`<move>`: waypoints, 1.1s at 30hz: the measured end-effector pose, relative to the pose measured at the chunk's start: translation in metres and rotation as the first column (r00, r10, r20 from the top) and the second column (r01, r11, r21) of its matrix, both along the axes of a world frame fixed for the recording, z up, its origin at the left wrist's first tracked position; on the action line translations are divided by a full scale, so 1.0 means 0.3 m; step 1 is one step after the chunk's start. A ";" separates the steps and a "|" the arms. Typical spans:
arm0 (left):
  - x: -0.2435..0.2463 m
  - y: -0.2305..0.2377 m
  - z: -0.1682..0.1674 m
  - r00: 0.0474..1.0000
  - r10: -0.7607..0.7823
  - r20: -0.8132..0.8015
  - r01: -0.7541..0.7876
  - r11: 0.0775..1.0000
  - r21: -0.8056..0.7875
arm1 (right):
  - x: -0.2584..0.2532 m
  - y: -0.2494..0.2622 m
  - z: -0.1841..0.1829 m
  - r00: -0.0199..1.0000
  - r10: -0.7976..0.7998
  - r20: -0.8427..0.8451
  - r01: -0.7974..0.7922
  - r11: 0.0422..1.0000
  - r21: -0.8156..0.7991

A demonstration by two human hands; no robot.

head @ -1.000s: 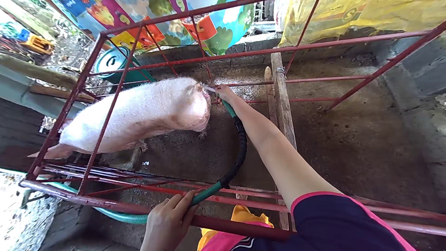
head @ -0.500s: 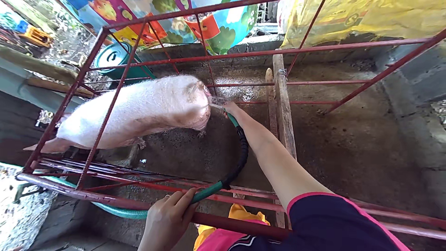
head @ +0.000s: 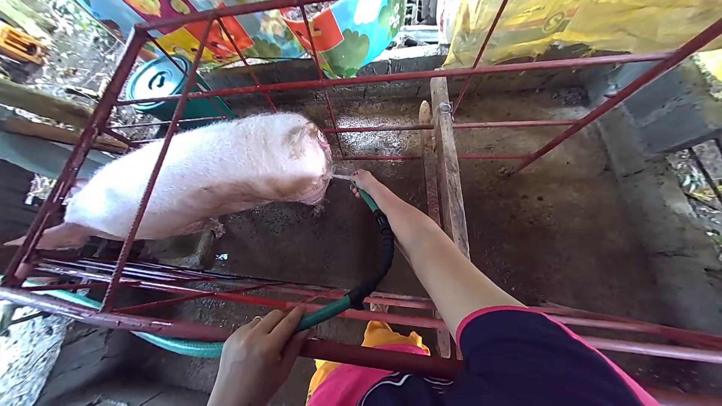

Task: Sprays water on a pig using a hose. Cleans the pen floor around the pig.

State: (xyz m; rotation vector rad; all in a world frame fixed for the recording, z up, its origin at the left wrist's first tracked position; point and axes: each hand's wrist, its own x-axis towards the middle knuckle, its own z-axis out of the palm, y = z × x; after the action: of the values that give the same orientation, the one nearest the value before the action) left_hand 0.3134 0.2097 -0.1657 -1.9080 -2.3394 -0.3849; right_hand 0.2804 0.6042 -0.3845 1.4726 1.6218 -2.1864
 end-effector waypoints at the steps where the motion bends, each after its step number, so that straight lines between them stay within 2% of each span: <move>1: -0.001 -0.001 0.000 1.000 -0.001 0.001 0.001 1.000 0.001 | -0.008 0.007 0.014 1.000 -0.002 -0.015 0.002 1.000 0.012; 7: -0.001 -0.004 -0.001 1.000 0.004 0.012 -0.004 1.000 0.008 | -0.045 0.032 0.098 0.997 0.030 -0.078 -0.026 0.998 0.052; 16: -0.008 -0.001 0.004 1.000 -0.012 0.022 0.013 1.000 -0.013 | 0.022 -0.094 -0.066 0.997 0.050 0.065 -0.045 0.996 -0.083; 20: -0.012 0.003 0.008 1.000 -0.020 0.024 0.021 0.999 -0.033 | 0.042 -0.110 -0.121 0.998 -0.030 0.056 0.036 0.993 -0.116; 23: -0.011 0.007 0.008 1.000 -0.015 0.024 0.016 0.999 -0.039 | 0.046 -0.081 -0.123 0.994 -0.106 0.035 0.109 0.988 -0.110; 28: -0.005 0.008 0.008 1.000 0.004 0.014 -0.003 0.999 -0.042 | 0.018 -0.031 -0.056 0.994 -0.104 -0.022 0.103 0.993 -0.055; 33: -0.002 0.011 0.008 1.000 0.020 0.006 -0.019 0.999 -0.046 | 0.016 -0.024 -0.095 0.994 -0.103 0.046 0.105 0.994 -0.043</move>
State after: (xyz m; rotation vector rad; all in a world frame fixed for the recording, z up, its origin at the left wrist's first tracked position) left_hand 0.3128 0.2129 -0.1632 -1.9051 -2.3894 -0.3384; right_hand 0.2852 0.5970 -0.4130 1.6160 1.5050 -2.2105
